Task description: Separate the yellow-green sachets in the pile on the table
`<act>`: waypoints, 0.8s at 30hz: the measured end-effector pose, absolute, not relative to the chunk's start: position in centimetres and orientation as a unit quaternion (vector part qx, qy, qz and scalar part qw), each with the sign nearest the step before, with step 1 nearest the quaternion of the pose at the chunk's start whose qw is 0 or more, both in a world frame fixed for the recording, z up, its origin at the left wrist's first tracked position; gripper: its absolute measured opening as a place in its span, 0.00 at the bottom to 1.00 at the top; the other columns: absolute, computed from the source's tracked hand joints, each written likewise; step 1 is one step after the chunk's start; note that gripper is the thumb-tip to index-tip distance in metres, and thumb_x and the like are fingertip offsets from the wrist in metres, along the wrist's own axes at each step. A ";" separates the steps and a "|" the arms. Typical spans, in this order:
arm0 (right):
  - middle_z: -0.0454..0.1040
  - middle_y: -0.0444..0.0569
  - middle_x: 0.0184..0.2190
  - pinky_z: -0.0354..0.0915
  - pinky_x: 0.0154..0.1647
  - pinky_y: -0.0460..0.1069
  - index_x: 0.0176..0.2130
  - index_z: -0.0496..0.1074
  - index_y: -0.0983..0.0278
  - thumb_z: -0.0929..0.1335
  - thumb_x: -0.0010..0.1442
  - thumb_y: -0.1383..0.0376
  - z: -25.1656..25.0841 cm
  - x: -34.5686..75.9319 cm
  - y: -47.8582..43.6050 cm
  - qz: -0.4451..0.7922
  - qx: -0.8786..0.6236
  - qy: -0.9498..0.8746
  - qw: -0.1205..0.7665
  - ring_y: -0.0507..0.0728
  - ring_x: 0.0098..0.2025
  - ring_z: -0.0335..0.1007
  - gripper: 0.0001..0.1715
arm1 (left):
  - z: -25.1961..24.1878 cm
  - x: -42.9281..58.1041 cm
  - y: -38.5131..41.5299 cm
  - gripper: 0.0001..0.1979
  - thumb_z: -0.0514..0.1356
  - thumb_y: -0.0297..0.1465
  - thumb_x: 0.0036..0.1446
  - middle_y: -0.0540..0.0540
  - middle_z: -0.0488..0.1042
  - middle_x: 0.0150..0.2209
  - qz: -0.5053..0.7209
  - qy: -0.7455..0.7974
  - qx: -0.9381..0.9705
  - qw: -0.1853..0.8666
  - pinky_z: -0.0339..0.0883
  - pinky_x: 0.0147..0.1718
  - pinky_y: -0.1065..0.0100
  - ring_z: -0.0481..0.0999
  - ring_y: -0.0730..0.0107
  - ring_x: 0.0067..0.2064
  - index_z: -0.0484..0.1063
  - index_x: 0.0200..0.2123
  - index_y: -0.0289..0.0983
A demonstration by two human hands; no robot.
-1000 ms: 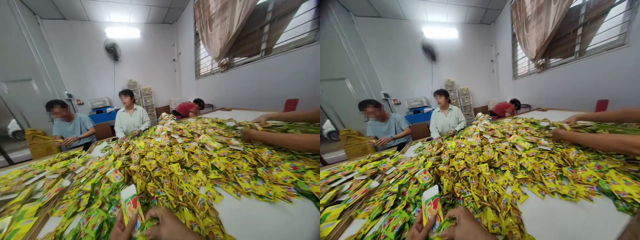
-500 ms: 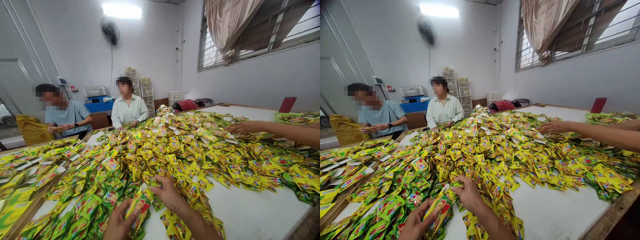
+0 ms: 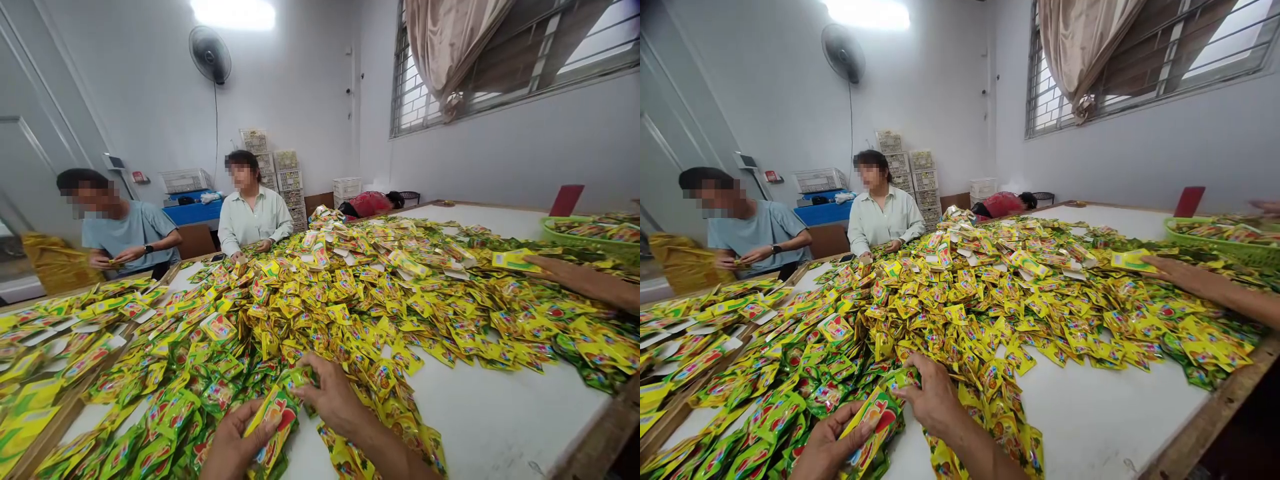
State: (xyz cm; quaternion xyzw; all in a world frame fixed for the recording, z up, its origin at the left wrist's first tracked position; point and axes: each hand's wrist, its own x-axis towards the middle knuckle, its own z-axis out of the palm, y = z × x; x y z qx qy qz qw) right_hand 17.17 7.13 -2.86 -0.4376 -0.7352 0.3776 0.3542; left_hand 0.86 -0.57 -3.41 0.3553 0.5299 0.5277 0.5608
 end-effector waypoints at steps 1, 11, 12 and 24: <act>0.67 0.41 0.26 0.55 0.31 0.45 0.36 0.70 0.61 0.69 0.46 0.64 -2.9 17.1 7.1 0.374 -0.431 -0.743 0.349 0.53 0.30 0.61 0.13 | -3.4 0.9 -0.6 0.17 0.68 0.38 0.35 0.46 0.79 0.26 0.528 0.530 0.350 0.563 0.66 0.29 0.68 0.74 0.65 0.26 0.76 0.30 0.35; 0.69 0.46 0.28 0.56 0.34 0.46 0.30 0.74 0.62 0.61 0.54 0.70 -1.8 17.9 6.8 0.360 -0.326 -0.829 0.277 0.54 0.33 0.63 0.12 | -2.3 0.7 -0.8 0.16 0.66 0.38 0.39 0.47 0.79 0.30 0.481 0.538 0.389 0.573 0.67 0.33 0.66 0.75 0.63 0.30 0.76 0.31 0.35; 0.68 0.45 0.26 0.55 0.33 0.46 0.28 0.74 0.62 0.62 0.52 0.70 -1.8 17.9 6.8 0.364 -0.333 -0.823 0.283 0.53 0.31 0.63 0.11 | -2.3 0.7 -0.7 0.15 0.66 0.39 0.40 0.47 0.79 0.29 0.471 0.542 0.403 0.568 0.67 0.32 0.67 0.74 0.63 0.30 0.76 0.31 0.35; 0.60 0.35 0.20 0.53 0.22 0.42 0.36 0.64 0.62 0.72 0.36 0.69 -3.0 17.7 7.7 0.625 -0.323 -0.626 0.335 0.47 0.22 0.55 0.25 | -2.8 0.2 -0.8 0.18 0.68 0.40 0.34 0.45 0.78 0.23 0.470 0.538 0.330 0.617 0.64 0.26 0.69 0.74 0.65 0.24 0.75 0.27 0.33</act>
